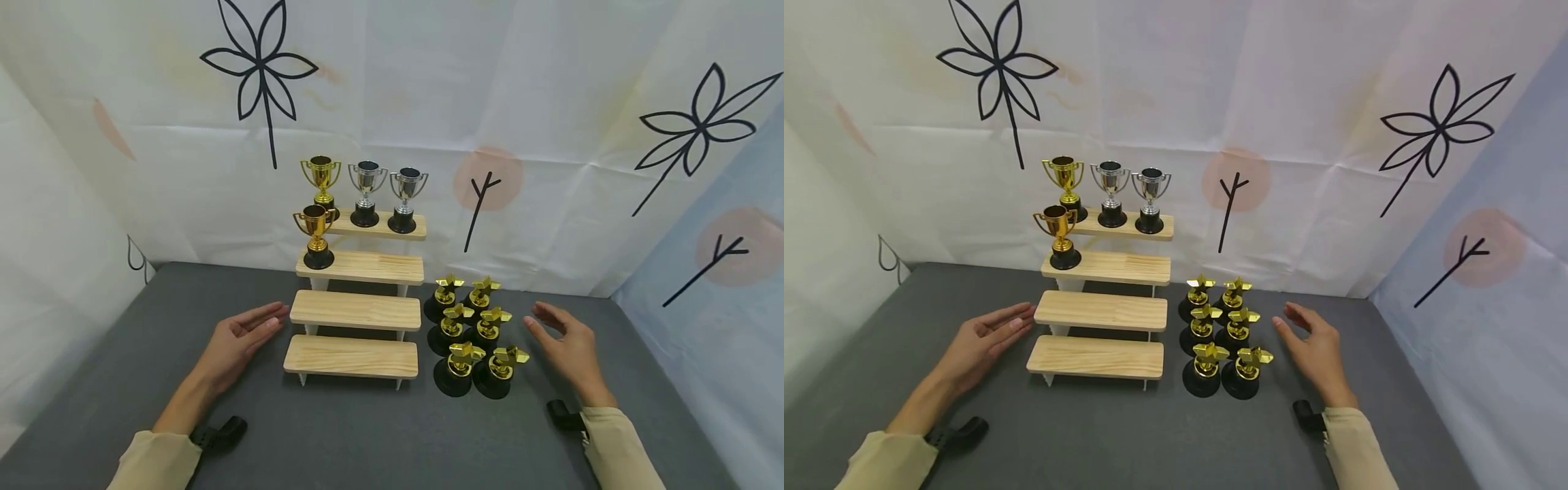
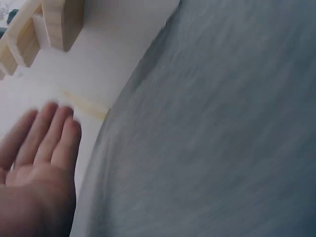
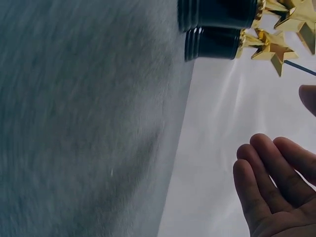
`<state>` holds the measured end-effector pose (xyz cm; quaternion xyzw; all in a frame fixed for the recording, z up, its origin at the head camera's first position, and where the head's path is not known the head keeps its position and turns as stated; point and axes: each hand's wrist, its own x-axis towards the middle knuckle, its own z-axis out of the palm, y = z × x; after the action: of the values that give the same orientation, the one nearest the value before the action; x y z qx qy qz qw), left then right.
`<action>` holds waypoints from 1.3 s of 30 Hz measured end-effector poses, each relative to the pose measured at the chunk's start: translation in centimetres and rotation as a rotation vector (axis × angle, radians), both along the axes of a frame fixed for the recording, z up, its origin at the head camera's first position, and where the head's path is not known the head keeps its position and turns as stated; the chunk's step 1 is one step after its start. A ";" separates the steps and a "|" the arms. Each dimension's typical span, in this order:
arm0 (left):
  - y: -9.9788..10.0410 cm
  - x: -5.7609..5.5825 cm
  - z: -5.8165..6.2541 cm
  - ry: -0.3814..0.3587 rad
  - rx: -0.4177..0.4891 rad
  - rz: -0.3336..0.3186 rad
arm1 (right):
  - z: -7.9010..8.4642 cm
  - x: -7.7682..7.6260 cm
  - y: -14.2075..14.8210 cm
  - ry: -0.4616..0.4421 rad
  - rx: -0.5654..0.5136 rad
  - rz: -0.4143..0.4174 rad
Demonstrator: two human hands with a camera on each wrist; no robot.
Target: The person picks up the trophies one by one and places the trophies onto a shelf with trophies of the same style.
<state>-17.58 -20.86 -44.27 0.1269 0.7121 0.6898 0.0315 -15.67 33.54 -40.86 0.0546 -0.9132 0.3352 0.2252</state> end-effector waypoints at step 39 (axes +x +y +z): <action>0.1 0.7 -1.8 0.014 0.018 -0.282 | 0.3 0.7 0.1 -0.216 -0.267 0.111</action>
<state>-16.90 -20.78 -46.10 0.2310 0.6813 0.6838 0.1218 -15.00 33.66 -40.53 0.0383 -0.8750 0.4695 0.1120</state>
